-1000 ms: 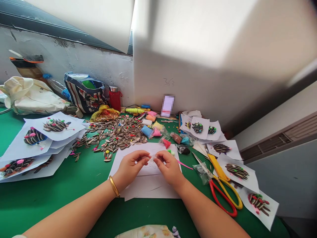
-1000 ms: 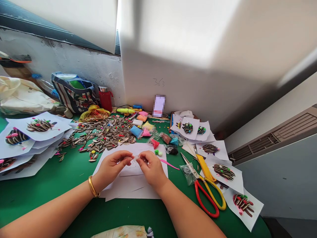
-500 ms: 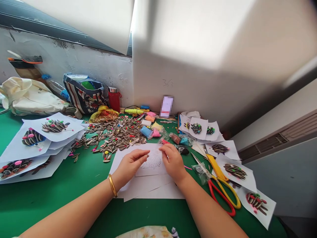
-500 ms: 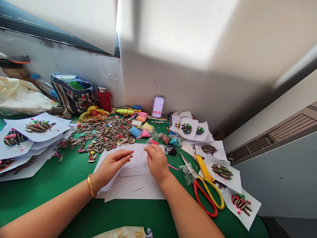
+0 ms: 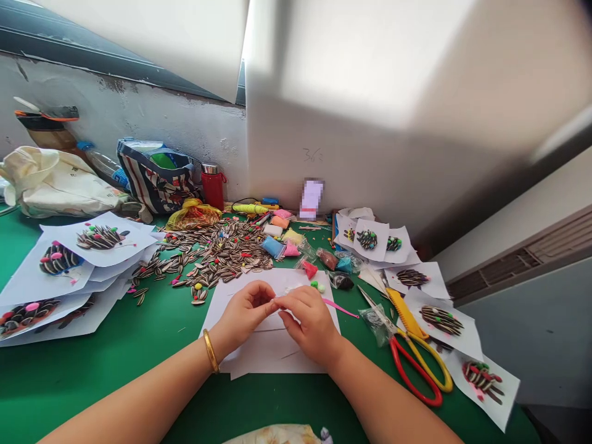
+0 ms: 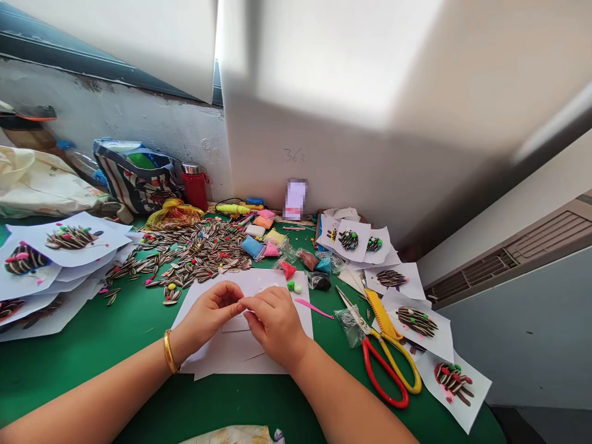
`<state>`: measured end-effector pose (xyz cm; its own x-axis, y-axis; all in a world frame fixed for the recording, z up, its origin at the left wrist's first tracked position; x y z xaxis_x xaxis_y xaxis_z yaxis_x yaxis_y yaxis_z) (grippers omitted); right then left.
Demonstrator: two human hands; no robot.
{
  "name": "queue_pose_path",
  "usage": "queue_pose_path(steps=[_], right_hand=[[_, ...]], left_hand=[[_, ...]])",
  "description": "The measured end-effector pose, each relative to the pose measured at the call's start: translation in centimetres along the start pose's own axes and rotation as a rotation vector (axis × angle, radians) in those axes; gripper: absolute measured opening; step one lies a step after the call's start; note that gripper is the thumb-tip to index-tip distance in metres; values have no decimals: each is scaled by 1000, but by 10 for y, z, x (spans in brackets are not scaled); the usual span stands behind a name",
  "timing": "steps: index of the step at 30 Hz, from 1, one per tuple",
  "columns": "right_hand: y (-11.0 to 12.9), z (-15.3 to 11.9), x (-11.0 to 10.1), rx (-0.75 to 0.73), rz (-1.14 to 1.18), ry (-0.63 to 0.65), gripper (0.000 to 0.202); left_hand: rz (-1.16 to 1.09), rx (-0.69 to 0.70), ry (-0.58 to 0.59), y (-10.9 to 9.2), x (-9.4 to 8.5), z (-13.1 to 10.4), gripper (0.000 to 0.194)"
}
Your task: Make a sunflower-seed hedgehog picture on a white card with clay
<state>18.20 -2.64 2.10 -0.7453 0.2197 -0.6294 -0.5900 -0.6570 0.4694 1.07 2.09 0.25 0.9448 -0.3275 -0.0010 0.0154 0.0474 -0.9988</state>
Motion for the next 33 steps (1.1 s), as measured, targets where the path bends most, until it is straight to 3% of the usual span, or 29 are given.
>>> queue_pose_path(steps=[5,9,16,23,33], right_hand=[[1,0,1,46,23,-29,12],[-1,0,-1,89,24,-50,4],[0,0,2,96,61,-35,6],[-1,0,1,140,53,-49,6],[-7,-1,2,181,69,-47,10]], left_hand=[[-43,-96,93,-2,3,-2,31],[-74,-146,102,-2,3,-4,36],[-118,-63,67,-2,1,-3,35],[-165,-122,84,-4,2,-5,37],[-155,-73,106,-10,5,-7,33]])
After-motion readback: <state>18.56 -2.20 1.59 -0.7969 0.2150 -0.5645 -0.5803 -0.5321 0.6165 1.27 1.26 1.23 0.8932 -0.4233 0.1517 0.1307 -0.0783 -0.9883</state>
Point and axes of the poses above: each hand's wrist, its own z-axis towards the middle knuckle, its own x-axis out of the palm, y = z × x, the point moved 2 cm from there along z, towards the middle knuckle, and after that the axes turned 1 degree about -y, right-handed, at the moved point
